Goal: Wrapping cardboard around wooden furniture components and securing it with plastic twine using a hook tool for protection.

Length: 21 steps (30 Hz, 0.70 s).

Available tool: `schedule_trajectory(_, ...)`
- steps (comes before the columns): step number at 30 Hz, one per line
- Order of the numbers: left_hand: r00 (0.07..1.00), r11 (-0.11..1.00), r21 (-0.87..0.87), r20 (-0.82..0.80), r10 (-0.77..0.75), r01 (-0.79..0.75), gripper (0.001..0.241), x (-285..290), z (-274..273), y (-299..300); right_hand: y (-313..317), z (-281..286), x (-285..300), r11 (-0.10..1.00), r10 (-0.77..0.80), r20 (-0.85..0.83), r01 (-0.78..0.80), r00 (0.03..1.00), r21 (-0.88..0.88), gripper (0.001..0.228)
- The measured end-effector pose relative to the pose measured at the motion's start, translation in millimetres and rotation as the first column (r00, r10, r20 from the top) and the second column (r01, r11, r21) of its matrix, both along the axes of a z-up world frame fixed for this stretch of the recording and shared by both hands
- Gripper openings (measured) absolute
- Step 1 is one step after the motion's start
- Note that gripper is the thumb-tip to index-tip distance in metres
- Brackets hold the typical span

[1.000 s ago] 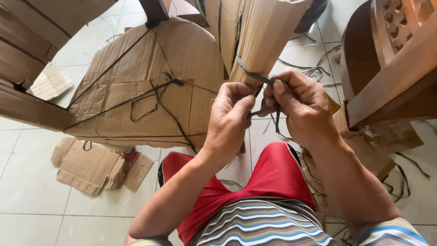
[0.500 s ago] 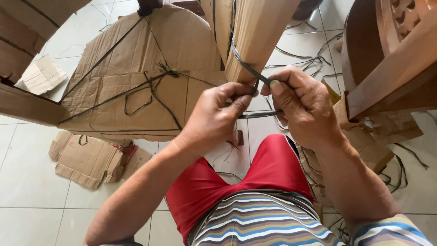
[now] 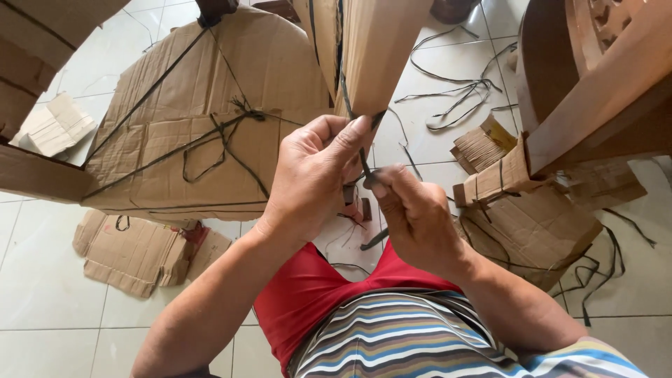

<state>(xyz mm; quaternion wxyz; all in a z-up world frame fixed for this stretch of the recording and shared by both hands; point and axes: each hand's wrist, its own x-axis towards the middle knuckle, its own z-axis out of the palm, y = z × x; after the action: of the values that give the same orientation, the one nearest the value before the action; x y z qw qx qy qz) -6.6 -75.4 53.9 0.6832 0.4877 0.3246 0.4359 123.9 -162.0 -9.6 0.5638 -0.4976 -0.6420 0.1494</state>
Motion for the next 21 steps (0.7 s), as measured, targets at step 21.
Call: schedule_trajectory(21,0.970,0.925,0.376,-0.198,0.142,-0.058,0.018,-0.4,2.0,-3.0,44.0,38.2,43.1,0.914,-0.300,0.447,0.119,0.843,0.389,0.020)
